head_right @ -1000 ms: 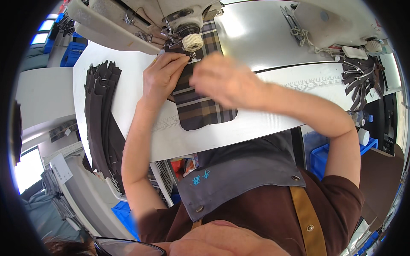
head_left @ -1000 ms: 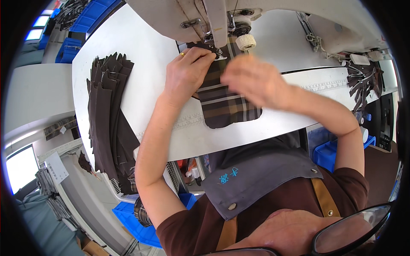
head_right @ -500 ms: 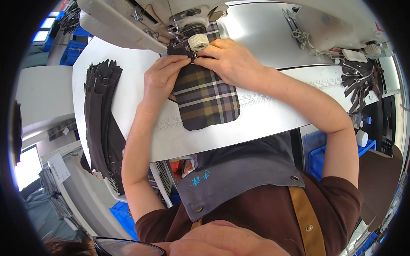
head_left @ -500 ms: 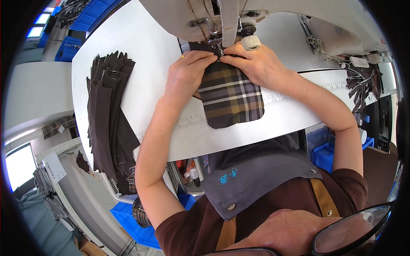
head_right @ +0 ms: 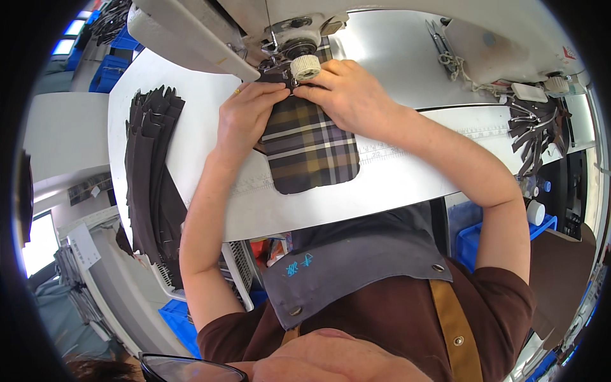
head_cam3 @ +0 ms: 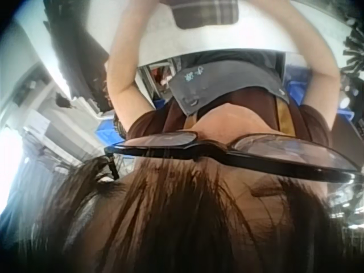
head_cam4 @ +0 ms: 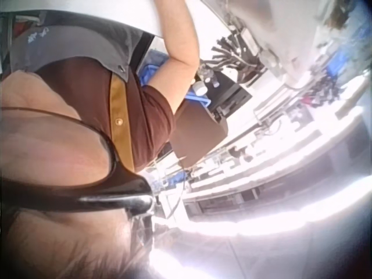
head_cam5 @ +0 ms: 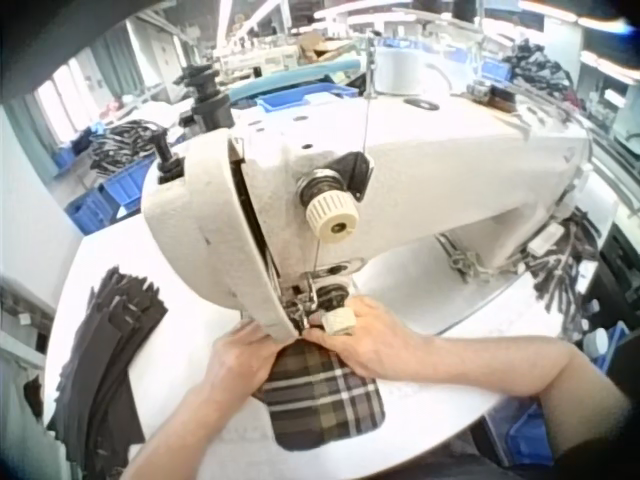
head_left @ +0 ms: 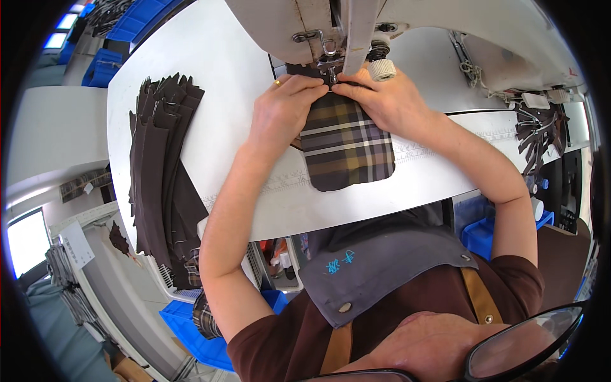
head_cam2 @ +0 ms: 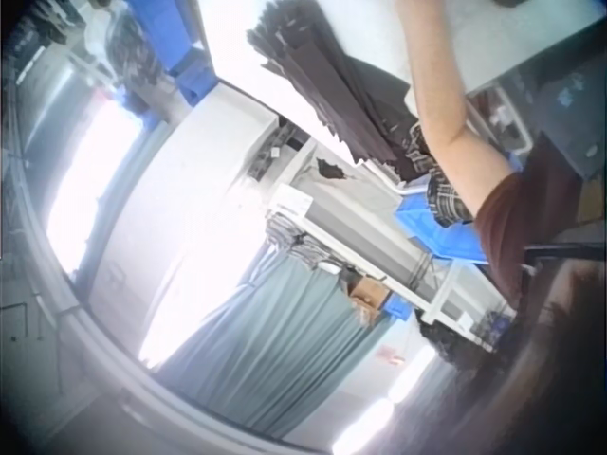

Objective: The person aligns a zipper onto a plaid fabric piece and sews it using a sewing machine. They repeatedly pick up fabric pieces from a blue bin, position them under the needle, and stitch the zipper along the edge. The person handles multiple fabric pieces one at a time, adjusting alignment and guiding the material through the machine.

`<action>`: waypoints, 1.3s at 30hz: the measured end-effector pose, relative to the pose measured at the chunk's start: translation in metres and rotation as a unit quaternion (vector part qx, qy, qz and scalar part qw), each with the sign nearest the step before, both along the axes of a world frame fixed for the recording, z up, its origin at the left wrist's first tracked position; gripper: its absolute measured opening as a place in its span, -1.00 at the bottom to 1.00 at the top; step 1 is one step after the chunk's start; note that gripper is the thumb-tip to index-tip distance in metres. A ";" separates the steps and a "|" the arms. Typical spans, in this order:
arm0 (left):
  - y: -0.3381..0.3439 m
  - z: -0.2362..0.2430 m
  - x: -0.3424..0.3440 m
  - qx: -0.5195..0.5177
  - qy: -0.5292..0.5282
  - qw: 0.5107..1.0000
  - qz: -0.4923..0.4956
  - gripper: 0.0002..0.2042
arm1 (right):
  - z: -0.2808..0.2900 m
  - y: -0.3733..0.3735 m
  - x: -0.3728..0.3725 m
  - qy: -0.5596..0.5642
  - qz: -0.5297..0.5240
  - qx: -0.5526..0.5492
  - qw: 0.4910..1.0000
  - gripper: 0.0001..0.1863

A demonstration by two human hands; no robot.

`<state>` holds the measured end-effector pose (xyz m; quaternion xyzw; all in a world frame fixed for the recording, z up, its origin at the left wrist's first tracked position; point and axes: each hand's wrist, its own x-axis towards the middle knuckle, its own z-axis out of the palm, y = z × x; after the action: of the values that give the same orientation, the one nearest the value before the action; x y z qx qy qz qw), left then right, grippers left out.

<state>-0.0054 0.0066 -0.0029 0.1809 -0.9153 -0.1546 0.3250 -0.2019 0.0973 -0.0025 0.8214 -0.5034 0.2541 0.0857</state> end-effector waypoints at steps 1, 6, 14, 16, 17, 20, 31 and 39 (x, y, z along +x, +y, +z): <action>-0.002 0.000 -0.001 -0.012 0.006 1.000 0.008 -0.78 | 0.000 -0.002 0.001 -0.008 -0.004 0.012 1.000 -0.67; -0.012 -0.003 -0.005 -0.024 0.023 0.999 0.019 -0.80 | 0.002 -0.006 0.000 -0.026 -0.012 0.018 0.999 -0.67; -0.012 -0.004 -0.006 -0.005 0.030 0.999 0.030 -0.83 | -0.001 -0.010 0.000 -0.027 -0.021 0.010 0.999 -0.67; -0.012 -0.002 -0.006 -0.005 0.026 0.999 0.032 -0.83 | 0.001 -0.010 0.000 -0.029 -0.022 0.020 0.999 -0.67; -0.012 -0.002 -0.005 -0.004 0.025 0.999 0.030 -0.83 | 0.001 -0.010 0.000 -0.033 -0.019 0.022 0.999 -0.67; -0.013 -0.004 -0.006 -0.015 0.024 0.999 0.023 -0.83 | 0.001 -0.009 -0.001 -0.036 -0.019 0.029 0.999 -0.68; -0.014 -0.005 -0.006 -0.009 0.029 0.999 0.021 -0.83 | -0.001 -0.011 -0.005 -0.039 -0.005 0.018 0.999 -0.69; -0.009 -0.001 0.001 0.036 -0.005 0.999 -0.004 -0.78 | 0.000 -0.004 -0.003 -0.022 0.004 0.028 0.999 -0.68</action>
<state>-0.0041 -0.0020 -0.0041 0.1897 -0.9116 -0.1874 0.3130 -0.2050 0.0935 -0.0026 0.8197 -0.5086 0.2586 0.0501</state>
